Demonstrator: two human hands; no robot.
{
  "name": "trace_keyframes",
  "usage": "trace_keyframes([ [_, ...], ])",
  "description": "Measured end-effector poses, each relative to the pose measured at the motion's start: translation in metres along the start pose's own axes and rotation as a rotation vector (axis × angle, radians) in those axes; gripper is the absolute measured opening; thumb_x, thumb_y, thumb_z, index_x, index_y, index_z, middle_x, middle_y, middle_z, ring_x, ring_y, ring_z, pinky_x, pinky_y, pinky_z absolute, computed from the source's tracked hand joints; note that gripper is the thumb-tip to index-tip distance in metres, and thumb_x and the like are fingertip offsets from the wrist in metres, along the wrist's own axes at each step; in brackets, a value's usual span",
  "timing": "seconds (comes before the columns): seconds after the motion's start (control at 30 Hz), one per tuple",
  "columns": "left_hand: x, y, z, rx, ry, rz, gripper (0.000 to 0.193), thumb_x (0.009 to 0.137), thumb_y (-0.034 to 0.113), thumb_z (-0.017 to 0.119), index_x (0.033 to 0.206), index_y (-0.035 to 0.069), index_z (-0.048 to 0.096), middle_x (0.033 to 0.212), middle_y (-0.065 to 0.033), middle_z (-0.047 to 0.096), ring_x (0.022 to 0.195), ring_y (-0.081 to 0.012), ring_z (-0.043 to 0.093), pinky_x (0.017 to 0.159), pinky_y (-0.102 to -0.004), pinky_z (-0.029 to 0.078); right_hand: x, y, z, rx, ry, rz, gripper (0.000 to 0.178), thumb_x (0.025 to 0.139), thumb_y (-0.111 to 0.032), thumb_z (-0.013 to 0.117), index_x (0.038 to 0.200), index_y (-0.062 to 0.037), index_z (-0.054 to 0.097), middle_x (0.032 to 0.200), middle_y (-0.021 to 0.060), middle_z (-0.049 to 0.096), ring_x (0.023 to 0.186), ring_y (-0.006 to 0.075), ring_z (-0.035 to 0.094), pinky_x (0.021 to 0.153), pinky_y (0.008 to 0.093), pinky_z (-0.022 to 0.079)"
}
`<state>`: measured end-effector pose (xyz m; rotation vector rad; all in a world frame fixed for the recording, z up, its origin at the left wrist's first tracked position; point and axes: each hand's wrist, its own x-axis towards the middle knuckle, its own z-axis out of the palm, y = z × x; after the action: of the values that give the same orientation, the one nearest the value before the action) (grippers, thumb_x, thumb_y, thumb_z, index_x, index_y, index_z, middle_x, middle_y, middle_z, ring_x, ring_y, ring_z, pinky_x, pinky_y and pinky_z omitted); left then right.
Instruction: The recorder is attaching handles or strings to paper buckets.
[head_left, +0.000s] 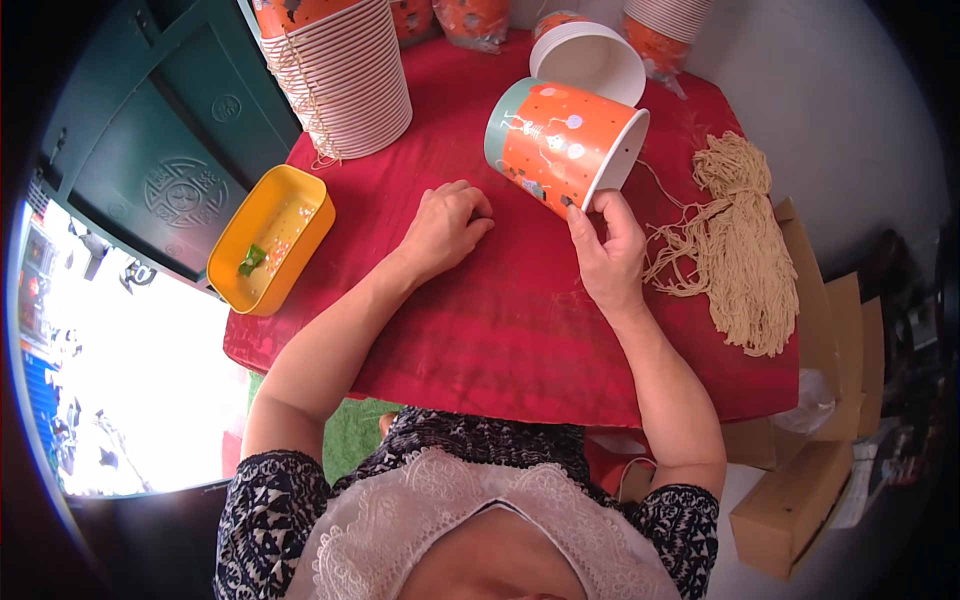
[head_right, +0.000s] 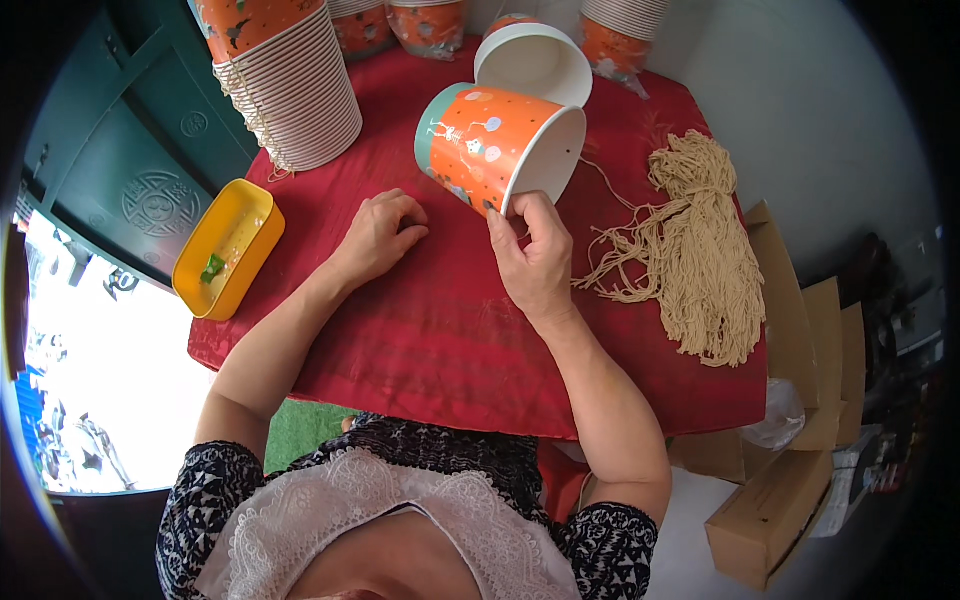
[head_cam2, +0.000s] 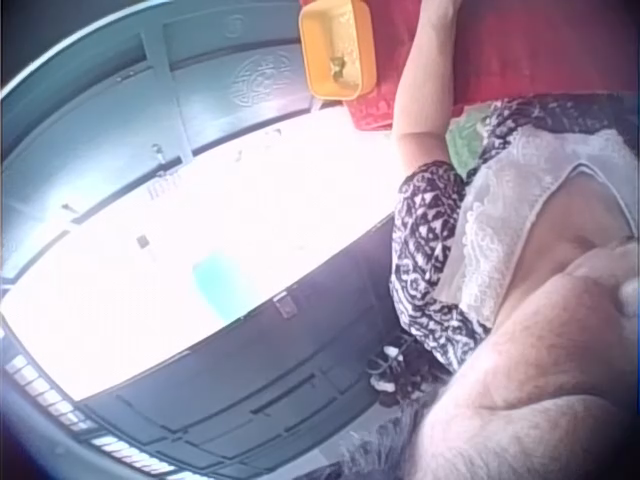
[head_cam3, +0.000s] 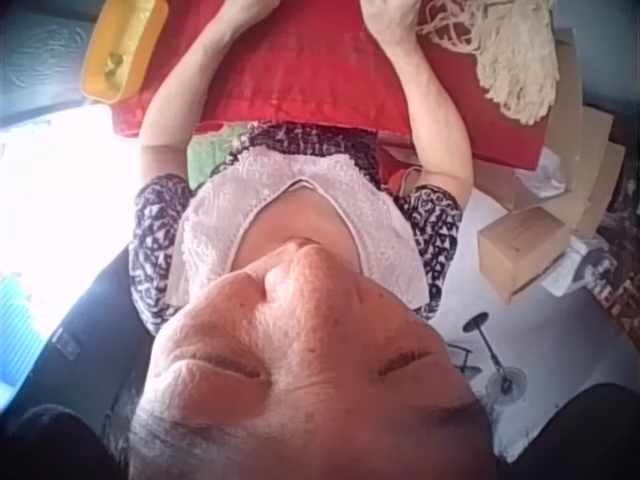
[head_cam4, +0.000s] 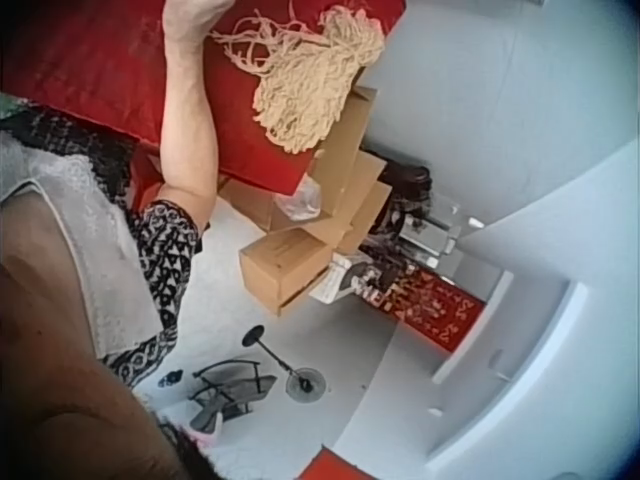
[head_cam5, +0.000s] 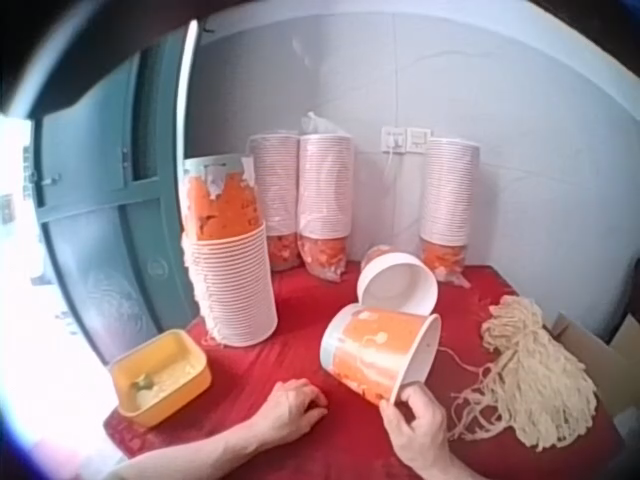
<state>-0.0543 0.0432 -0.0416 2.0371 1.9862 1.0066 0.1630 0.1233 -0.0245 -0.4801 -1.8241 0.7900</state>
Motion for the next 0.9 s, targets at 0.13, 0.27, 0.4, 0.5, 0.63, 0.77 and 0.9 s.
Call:
trace_keyframes([
  [0.13,0.002,0.0,0.005,0.074,0.033,0.025,0.011,0.078,0.009,0.072,0.083,0.003,0.064,0.085,-0.0113,0.063,0.082,-0.0308,0.061,0.072,-0.042,0.047,0.0,-0.001,-0.001,-0.015,-0.012,0.0,0.009,0.09,-0.002,0.064,0.089,0.0013,0.056,0.081,0.0074,0.057,0.069,0.015,0.055,0.062,0.0297,0.046],
  [0.27,0.004,0.001,0.008,0.135,0.033,0.025,0.012,0.079,0.012,0.072,0.081,0.004,0.063,0.086,-0.0113,0.063,0.084,-0.0313,0.06,0.073,-0.0436,0.046,0.001,-0.002,-0.001,-0.023,-0.014,0.002,0.009,0.09,-0.002,0.064,0.089,0.0013,0.056,0.081,0.0077,0.058,0.069,0.0153,0.055,0.062,0.0298,0.046],
  [0.4,0.002,0.005,0.004,0.175,0.039,0.031,0.011,0.08,0.01,0.071,0.082,0.003,0.062,0.085,-0.0129,0.063,0.084,-0.0318,0.061,0.073,-0.043,0.047,0.002,-0.001,0.002,-0.012,0.007,-0.046,0.009,0.089,-0.002,0.065,0.089,0.0015,0.056,0.081,0.0078,0.058,0.068,0.0154,0.055,0.062,0.0302,0.046],
  [0.5,0.004,0.011,-0.017,-0.041,0.094,-0.018,0.01,0.081,0.008,0.07,0.083,0.001,0.062,0.085,-0.0149,0.063,0.083,-0.0316,0.062,0.072,-0.0409,0.049,0.0,-0.003,0.003,0.007,0.005,-0.017,0.009,0.089,-0.002,0.065,0.088,0.0013,0.057,0.08,0.0076,0.058,0.067,0.0152,0.055,0.061,0.0297,0.045],
  [0.63,-0.016,0.008,-0.083,-0.035,0.219,-0.097,0.01,0.08,0.007,0.068,0.086,-0.001,0.066,0.084,-0.0171,0.066,0.082,-0.0327,0.066,0.073,-0.0402,0.053,-0.002,-0.007,0.003,0.015,0.001,-0.023,0.008,0.088,-0.001,0.065,0.09,0.0006,0.057,0.08,0.0065,0.057,0.067,0.0139,0.053,0.061,0.0291,0.044],
  [0.77,-0.052,-0.011,-0.162,0.039,0.268,-0.327,0.016,0.083,0.011,0.068,0.088,-0.004,0.067,0.077,-0.0125,0.066,0.073,-0.0195,0.064,0.069,-0.0335,0.051,-0.004,-0.004,0.001,0.04,-0.013,0.004,0.008,0.088,-0.002,0.065,0.092,0.0009,0.059,0.081,0.0062,0.057,0.07,0.0149,0.053,0.064,0.0292,0.044],
  [0.9,-0.088,-0.035,-0.202,0.193,0.268,-0.539,0.017,0.086,0.011,0.065,0.089,-0.006,0.066,0.074,-0.0077,0.066,0.07,-0.012,0.061,0.066,-0.029,0.049,-0.004,-0.005,0.005,0.02,-0.032,-0.021,0.008,0.089,-0.003,0.064,0.094,0.0014,0.06,0.081,0.0064,0.057,0.072,0.0156,0.054,0.065,0.0296,0.045],
])
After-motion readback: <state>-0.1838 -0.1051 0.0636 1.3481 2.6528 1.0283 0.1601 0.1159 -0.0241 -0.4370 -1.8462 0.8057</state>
